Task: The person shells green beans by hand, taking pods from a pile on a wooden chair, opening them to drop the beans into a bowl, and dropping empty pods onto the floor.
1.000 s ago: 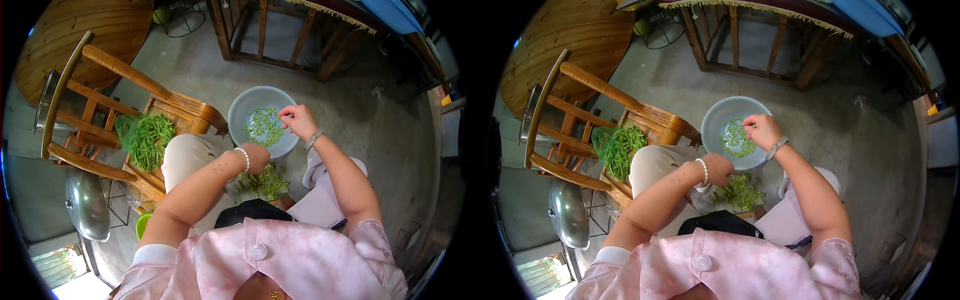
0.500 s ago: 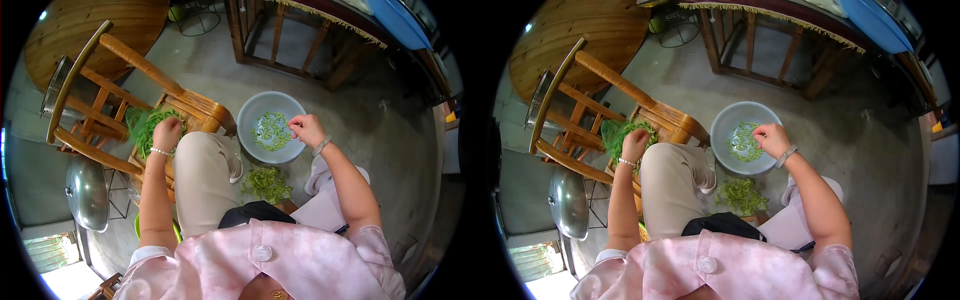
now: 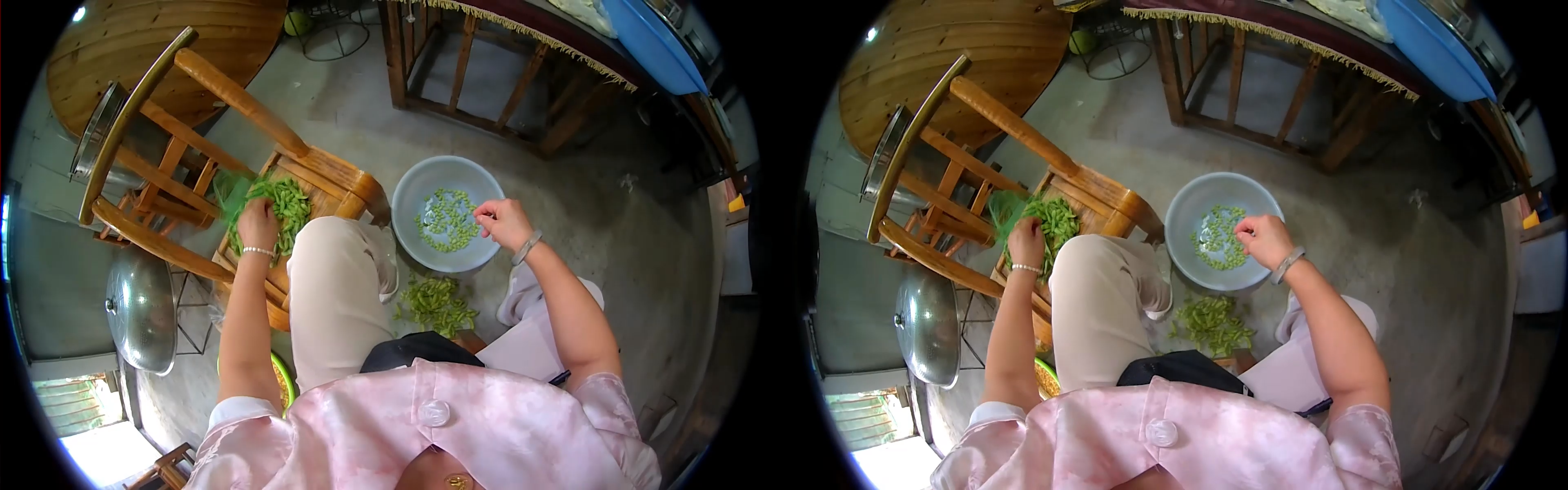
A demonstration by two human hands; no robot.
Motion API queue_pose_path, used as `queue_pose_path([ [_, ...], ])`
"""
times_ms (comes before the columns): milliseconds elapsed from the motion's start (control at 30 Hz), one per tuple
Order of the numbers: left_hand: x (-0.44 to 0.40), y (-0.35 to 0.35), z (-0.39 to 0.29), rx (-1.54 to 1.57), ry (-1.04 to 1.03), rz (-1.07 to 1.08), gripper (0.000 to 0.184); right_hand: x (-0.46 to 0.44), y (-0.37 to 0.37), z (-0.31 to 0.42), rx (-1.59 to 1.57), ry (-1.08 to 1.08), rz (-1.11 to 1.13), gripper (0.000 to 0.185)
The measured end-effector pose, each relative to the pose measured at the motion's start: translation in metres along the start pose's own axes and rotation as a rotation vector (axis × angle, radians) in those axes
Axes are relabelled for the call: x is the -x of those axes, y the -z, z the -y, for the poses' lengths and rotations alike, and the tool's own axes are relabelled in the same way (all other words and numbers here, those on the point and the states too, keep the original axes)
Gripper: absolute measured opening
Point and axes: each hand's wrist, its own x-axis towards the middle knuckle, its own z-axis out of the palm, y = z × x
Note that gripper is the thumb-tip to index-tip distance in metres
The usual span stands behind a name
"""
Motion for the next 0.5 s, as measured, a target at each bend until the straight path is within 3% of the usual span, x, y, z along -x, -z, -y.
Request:
queue_pose_path([
  [33, -0.010, 0.006, -0.013, 0.003, -0.054, -0.023, 0.015, 0.000, 0.000, -0.001, -0.001, 0.004, 0.003, 0.013],
  [167, -0.053, 0.035, -0.051, -0.356, -0.047, 0.283, 0.014, 0.001, 0.000, 0.002, 0.009, 0.010, -0.002, 0.013],
  [300, -0.084, 0.056, -0.057, -0.454, -0.016, 0.258, 0.019, 0.001, 0.000, 0.000, 0.054, 0.045, -0.006, 0.014],
  [400, -0.100, 0.029, -0.013, -0.328, -0.413, 0.103, 0.031, 0.001, -0.003, -0.003, 0.105, 0.073, 0.013, 0.014],
  [433, -0.104, 0.017, -0.004, -0.392, -0.260, 0.372, 0.042, 0.001, -0.003, -0.003, 0.121, 0.078, 0.020, 0.013],
  [500, -0.089, -0.002, 0.016, -0.459, -0.053, 0.591, 0.048, -0.002, -0.007, -0.013, 0.173, 0.170, 0.001, 0.013],
])
